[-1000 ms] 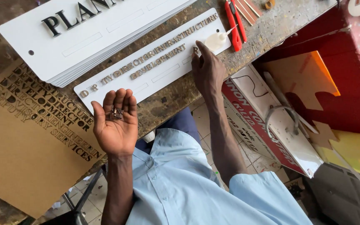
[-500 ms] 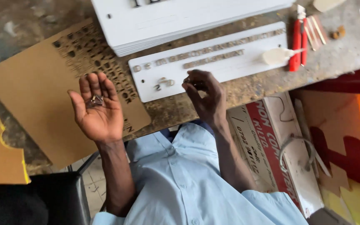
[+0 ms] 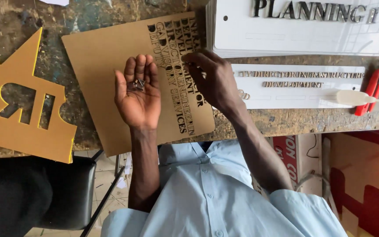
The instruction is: The person is assembling a sign by picking up small acrylic letters from their palm and carefully placing them onto a sign board.
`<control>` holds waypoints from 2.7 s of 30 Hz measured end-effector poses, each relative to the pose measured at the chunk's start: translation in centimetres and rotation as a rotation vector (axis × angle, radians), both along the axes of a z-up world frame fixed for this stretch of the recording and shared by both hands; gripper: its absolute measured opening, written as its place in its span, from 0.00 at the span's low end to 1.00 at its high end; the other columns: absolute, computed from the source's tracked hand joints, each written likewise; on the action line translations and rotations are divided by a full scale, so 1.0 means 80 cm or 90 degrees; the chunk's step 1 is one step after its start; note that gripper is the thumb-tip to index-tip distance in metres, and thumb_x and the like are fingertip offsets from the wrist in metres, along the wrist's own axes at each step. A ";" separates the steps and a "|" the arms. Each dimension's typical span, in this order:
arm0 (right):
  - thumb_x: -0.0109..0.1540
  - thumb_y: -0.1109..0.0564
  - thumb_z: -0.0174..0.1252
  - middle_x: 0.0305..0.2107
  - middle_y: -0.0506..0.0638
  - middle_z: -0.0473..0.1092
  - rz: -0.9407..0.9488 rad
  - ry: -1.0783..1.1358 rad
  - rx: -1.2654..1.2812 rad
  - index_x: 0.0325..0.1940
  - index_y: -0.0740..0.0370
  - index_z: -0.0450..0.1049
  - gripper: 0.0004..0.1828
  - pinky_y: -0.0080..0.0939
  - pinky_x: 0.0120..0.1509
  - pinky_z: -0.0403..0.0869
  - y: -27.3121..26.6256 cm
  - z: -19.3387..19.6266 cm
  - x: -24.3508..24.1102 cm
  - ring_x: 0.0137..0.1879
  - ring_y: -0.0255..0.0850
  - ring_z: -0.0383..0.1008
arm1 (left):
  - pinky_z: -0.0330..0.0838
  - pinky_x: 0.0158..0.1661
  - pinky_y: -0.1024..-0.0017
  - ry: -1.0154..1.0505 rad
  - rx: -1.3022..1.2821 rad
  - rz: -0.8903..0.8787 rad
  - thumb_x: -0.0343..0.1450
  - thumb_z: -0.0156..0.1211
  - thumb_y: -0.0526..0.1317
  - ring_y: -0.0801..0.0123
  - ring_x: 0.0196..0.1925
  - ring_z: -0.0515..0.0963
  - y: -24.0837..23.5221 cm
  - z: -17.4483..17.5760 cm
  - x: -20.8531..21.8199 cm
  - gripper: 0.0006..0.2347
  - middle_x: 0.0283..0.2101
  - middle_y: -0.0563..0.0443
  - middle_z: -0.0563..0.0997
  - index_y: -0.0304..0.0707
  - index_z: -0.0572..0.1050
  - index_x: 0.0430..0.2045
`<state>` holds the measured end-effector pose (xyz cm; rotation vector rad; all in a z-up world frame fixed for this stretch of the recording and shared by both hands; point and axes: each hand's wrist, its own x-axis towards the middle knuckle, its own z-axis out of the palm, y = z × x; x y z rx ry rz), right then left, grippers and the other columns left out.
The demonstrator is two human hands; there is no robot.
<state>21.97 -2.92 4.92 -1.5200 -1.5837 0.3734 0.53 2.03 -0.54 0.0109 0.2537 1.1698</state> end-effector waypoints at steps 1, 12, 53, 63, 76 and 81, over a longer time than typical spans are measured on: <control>0.69 0.69 0.70 0.38 0.63 0.80 0.001 -0.004 -0.002 0.51 0.64 0.86 0.07 0.57 0.40 0.85 0.016 -0.005 -0.003 0.41 0.62 0.86 | 0.73 0.80 0.56 -0.004 -0.002 0.001 0.85 0.57 0.50 0.49 0.77 0.80 0.007 0.001 -0.001 0.20 0.66 0.34 0.85 0.33 0.84 0.61; 0.76 0.64 0.59 0.45 0.55 0.73 -0.069 -0.167 -0.063 0.53 0.65 0.80 0.05 0.40 0.33 0.83 0.090 -0.050 -0.019 0.39 0.41 0.78 | 0.71 0.82 0.54 -0.099 -0.018 -0.010 0.88 0.54 0.47 0.45 0.78 0.77 0.029 0.009 0.008 0.20 0.66 0.31 0.83 0.25 0.81 0.62; 0.75 0.70 0.54 0.48 0.58 0.67 -0.049 -0.191 -0.166 0.70 0.62 0.75 0.19 0.41 0.27 0.80 0.061 -0.027 -0.031 0.36 0.44 0.75 | 0.74 0.79 0.54 -0.059 -0.059 -0.001 0.87 0.55 0.47 0.42 0.75 0.78 0.022 -0.001 0.013 0.19 0.64 0.30 0.85 0.24 0.82 0.60; 0.78 0.66 0.55 0.47 0.56 0.67 -0.049 -0.356 -0.212 0.79 0.59 0.64 0.25 0.36 0.22 0.71 0.054 -0.030 -0.037 0.33 0.40 0.69 | 0.75 0.79 0.52 -0.054 -0.068 -0.007 0.87 0.55 0.48 0.41 0.76 0.77 0.019 -0.002 0.017 0.20 0.66 0.29 0.83 0.24 0.81 0.62; 0.74 0.60 0.69 0.47 0.55 0.73 0.024 -0.041 -0.068 0.60 0.65 0.76 0.13 0.46 0.42 0.79 0.011 0.033 -0.080 0.43 0.44 0.76 | 0.42 0.87 0.53 -0.085 -0.138 -0.023 0.81 0.37 0.58 0.47 0.94 0.42 0.022 0.082 0.036 0.37 0.90 0.33 0.44 0.31 0.48 0.84; 0.75 0.63 0.69 0.53 0.59 0.75 0.040 -0.014 -0.047 0.64 0.58 0.82 0.13 0.51 0.50 0.83 0.008 0.030 -0.085 0.53 0.52 0.82 | 0.38 0.97 0.51 -0.016 0.182 -0.111 0.91 0.35 0.61 0.46 0.97 0.46 0.002 0.042 0.033 0.33 0.90 0.35 0.53 0.32 0.60 0.85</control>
